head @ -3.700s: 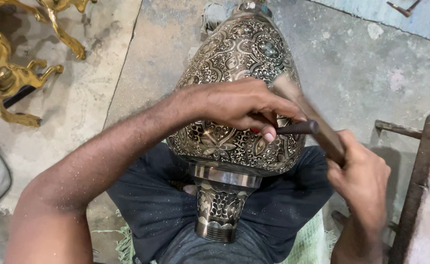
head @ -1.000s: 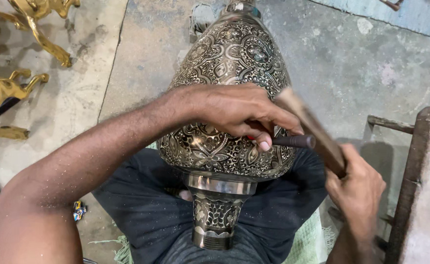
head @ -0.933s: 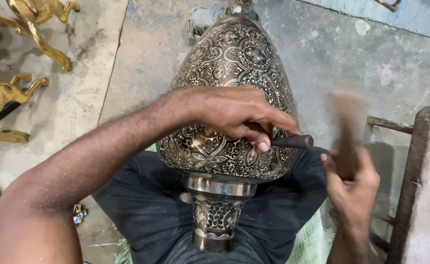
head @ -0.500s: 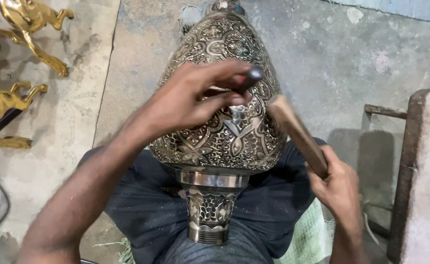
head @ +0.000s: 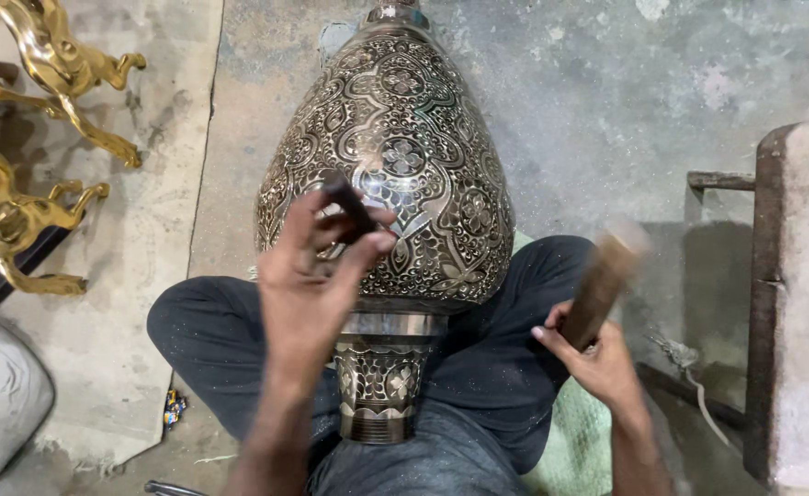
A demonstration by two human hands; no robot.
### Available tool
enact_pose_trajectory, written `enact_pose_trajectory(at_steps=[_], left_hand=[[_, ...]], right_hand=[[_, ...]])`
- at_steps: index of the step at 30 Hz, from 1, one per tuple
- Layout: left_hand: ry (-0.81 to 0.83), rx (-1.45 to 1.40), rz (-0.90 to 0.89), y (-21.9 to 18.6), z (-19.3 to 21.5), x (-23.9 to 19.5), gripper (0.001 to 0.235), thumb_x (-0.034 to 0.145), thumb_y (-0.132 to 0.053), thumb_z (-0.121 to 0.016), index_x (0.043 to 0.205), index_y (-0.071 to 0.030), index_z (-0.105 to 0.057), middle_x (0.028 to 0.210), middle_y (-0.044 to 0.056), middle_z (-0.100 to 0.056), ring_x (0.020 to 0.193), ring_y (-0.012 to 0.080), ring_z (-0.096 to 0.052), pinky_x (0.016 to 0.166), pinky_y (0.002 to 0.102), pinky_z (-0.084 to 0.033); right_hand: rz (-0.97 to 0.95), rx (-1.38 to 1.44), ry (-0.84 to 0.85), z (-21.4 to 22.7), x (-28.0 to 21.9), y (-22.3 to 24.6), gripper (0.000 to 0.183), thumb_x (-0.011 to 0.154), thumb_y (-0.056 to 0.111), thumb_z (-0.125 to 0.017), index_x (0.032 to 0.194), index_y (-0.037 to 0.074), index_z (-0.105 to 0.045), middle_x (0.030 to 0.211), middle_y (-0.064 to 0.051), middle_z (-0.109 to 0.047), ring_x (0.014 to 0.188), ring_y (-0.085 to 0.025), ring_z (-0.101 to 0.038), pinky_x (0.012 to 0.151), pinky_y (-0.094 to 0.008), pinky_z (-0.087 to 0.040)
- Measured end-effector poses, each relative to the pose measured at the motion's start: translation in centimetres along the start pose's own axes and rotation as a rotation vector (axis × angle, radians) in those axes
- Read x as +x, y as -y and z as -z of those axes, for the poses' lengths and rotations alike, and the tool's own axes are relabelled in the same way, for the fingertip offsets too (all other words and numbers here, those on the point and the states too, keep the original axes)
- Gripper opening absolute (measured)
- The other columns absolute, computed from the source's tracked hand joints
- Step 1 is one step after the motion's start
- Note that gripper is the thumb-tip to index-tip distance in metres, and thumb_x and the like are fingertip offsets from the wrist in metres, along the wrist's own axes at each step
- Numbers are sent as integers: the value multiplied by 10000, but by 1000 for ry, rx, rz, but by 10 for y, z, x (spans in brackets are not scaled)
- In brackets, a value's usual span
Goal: The person sits cross-legged on the floor and uses a chisel and wooden mallet to engrave intricate floral patterns into a large metal vase. The person repeatedly taps the chisel with the mallet to create detailed designs on the vase's surface.
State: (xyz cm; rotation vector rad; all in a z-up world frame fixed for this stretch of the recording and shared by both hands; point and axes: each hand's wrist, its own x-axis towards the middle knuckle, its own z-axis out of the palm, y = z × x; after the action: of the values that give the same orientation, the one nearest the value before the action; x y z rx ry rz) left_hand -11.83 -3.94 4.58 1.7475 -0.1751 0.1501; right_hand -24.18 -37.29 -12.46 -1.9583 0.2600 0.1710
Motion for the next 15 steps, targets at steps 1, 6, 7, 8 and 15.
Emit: enact_pose_trajectory(at_steps=[1, 6, 7, 8, 15], left_hand=[[-13, 20, -9, 1, -10, -4, 332, 1008, -1, -698, 1322, -52, -605, 1149, 143, -778, 1044, 226, -808, 833, 314, -685], [-30, 173, 6, 7, -48, -11, 378, 991, 4, -695, 1350, -55, -591, 1087, 112, -809, 950, 197, -828, 781, 284, -708], [-35, 203, 16, 8, -52, -11, 365, 992, -1, -703, 1335, -63, -596, 1076, 103, -817, 922, 190, -836, 743, 271, -727], [-47, 208, -1, 9, -57, -12, 387, 996, 20, -685, 1361, -57, -583, 1092, 113, -802, 956, 201, -824, 774, 284, -708], [-151, 388, -58, -5, -79, -24, 417, 964, 79, -683, 1362, -21, -606, 1044, 125, -770, 950, 187, -789, 777, 295, -668]], right_hand=[[-62, 32, 19, 7, 1, 1, 248, 821, 97, -852, 1000, 44, -688, 837, -11, -689, 747, -91, -640, 648, -271, -535], [-73, -58, 141, 56, 24, 54, 478, 742, 184, -872, 1171, 86, -685, 765, -30, -634, 660, -128, -594, 559, -319, -503], [-192, -142, 154, 66, 30, 68, 469, 756, 210, -858, 1181, 116, -683, 767, -25, -671, 638, -142, -622, 549, -334, -537], [-312, -229, 169, 78, 37, 83, 460, 770, 236, -846, 1191, 146, -684, 768, -21, -708, 615, -157, -649, 539, -350, -570], [78, -787, 348, 118, 102, 163, 350, 890, 324, -736, 1214, 198, -692, 682, -18, -726, 444, -144, -623, 448, -334, -543]])
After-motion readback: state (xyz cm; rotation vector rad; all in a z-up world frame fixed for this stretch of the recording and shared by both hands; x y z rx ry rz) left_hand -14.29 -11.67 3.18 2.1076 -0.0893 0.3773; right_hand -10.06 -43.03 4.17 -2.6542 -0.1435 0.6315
